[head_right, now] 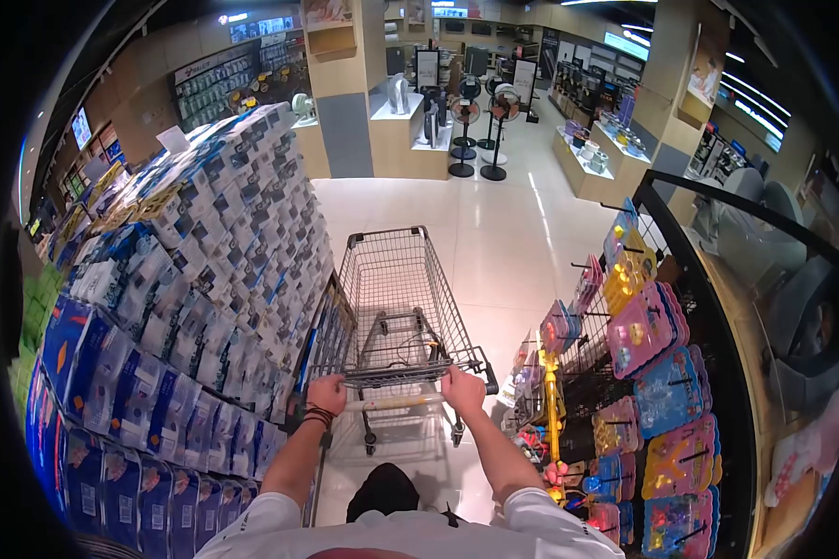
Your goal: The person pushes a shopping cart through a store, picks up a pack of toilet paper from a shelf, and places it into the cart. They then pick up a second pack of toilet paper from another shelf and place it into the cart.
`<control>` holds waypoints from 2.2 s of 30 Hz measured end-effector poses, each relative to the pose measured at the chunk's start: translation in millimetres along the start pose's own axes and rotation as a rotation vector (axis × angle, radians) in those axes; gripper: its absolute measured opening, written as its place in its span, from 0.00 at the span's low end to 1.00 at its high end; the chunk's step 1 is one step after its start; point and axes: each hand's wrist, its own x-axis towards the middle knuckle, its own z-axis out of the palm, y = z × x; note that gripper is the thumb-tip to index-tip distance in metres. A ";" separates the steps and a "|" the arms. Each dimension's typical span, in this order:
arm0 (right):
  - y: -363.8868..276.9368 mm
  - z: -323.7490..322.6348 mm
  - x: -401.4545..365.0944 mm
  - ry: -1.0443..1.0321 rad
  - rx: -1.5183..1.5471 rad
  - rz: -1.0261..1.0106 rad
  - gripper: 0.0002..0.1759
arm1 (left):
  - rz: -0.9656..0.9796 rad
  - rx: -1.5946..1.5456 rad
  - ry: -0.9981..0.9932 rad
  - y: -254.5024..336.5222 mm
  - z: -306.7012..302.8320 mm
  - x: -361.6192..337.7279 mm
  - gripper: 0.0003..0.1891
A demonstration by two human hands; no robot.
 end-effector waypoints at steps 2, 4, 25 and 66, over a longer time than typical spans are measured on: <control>6.9 9.7 19.5 0.047 0.013 -0.017 0.13 | 0.019 -0.016 0.002 -1.4 6.5 19.4 0.13; 9.6 17.1 39.8 0.087 0.037 -0.026 0.12 | 0.056 -0.005 0.046 0.3 9.3 40.4 0.12; 16.4 113.9 417.9 0.145 -0.043 0.087 0.11 | 0.140 -0.033 0.037 -38.9 62.7 464.8 0.10; 181.8 118.0 838.3 -0.116 0.039 -0.086 0.12 | -0.077 0.227 -0.470 153.0 146.7 681.6 0.36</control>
